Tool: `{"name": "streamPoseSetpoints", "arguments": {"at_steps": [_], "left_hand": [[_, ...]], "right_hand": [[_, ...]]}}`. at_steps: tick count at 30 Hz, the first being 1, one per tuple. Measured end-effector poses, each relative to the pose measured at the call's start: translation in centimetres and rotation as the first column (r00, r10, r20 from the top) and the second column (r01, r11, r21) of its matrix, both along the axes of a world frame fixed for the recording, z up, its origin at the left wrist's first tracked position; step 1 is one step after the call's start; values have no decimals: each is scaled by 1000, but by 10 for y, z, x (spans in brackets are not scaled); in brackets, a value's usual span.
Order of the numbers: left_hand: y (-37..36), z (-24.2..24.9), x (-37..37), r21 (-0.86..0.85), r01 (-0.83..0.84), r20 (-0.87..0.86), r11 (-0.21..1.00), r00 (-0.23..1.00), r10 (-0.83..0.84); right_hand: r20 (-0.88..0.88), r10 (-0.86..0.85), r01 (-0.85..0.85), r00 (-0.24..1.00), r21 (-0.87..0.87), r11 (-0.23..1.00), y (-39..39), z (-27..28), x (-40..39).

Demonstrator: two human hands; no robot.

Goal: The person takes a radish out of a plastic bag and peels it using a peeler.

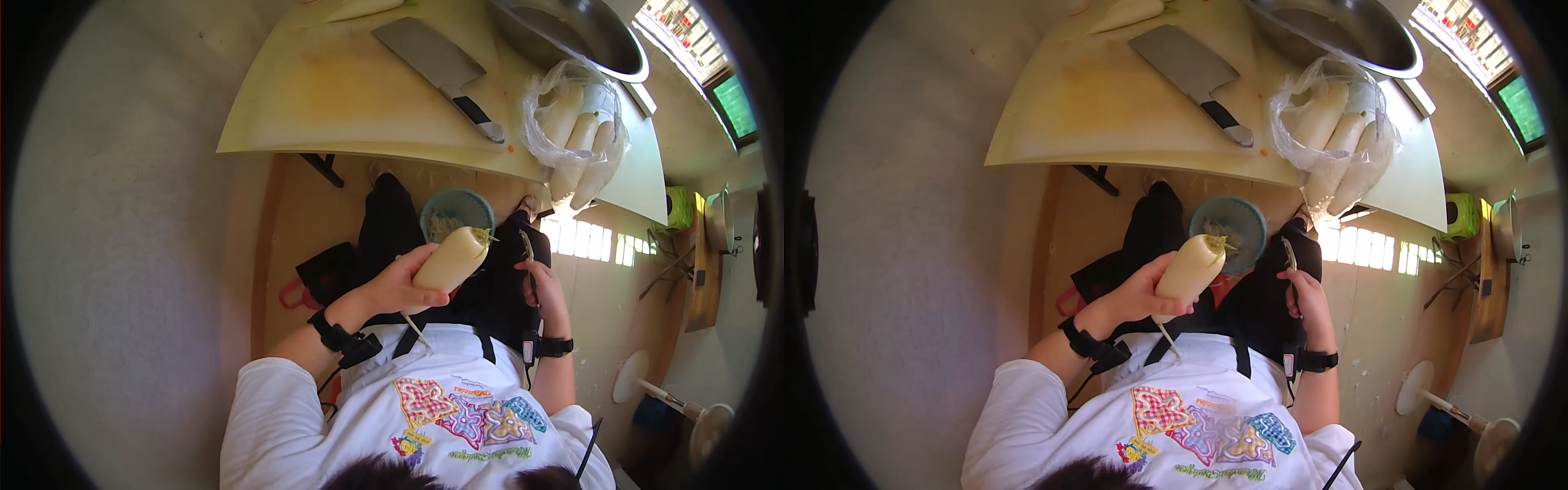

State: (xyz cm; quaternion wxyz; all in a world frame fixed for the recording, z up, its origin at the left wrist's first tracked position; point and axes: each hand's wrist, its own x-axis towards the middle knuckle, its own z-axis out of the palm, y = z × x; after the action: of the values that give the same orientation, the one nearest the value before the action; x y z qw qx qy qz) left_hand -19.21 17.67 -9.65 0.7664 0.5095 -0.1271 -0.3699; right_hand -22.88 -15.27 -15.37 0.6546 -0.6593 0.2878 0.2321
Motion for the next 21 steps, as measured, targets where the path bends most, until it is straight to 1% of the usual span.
{"name": "streamPoseSetpoints", "arguments": {"at_steps": [1,2,3,4,6,7,8,10,11,13,14,16,17,19,21], "left_hand": [[-2,-3,0,44,-21,93,999,996,16],[-3,-3,1,43,-8,81,999,997,5],[-2,2,1,84,5,88,996,996,-12],[-3,3,2,125,18,97,992,995,-31],[-7,-2,1,138,23,70,990,997,-33],[-9,-5,0,151,12,56,988,998,-21],[-11,-7,-1,149,24,47,988,998,-31],[-15,-9,-1,156,-1,16,988,1000,-1],[-15,-12,-1,156,8,11,988,1000,-10],[-15,-19,-2,194,-6,113,981,993,-16],[-16,-18,-2,193,2,109,981,994,-24],[-17,-9,-2,225,3,79,974,997,-21],[-18,-5,-2,225,10,74,974,997,-27],[-18,3,-2,284,-16,217,959,975,-48],[-19,8,-3,288,-3,202,958,978,-58]], "right_hand": [[-12,-11,11,1000,-1,1000,1,10,-1],[12,4,-3,1000,-34,999,3,21,-1],[36,19,-16,999,-66,998,4,30,-2],[25,6,-5,1000,-66,998,5,37,-2],[132,39,-28,990,-88,996,6,50,-3],[163,29,-17,986,-70,997,8,57,-4],[155,19,-8,988,-71,997,10,62,-6],[281,-30,29,959,8,1000,16,72,-8],[277,-38,37,960,8,999,20,78,-9],[385,-13,26,923,-30,999,32,94,-10],[381,-19,33,924,-30,999,38,100,-9],[567,110,-40,817,-133,990,48,111,-3],[563,105,-35,820,-133,990,53,117,1],[534,164,-103,830,-142,984,62,125,10],[525,181,-114,831,-157,981,68,117,15]]}}
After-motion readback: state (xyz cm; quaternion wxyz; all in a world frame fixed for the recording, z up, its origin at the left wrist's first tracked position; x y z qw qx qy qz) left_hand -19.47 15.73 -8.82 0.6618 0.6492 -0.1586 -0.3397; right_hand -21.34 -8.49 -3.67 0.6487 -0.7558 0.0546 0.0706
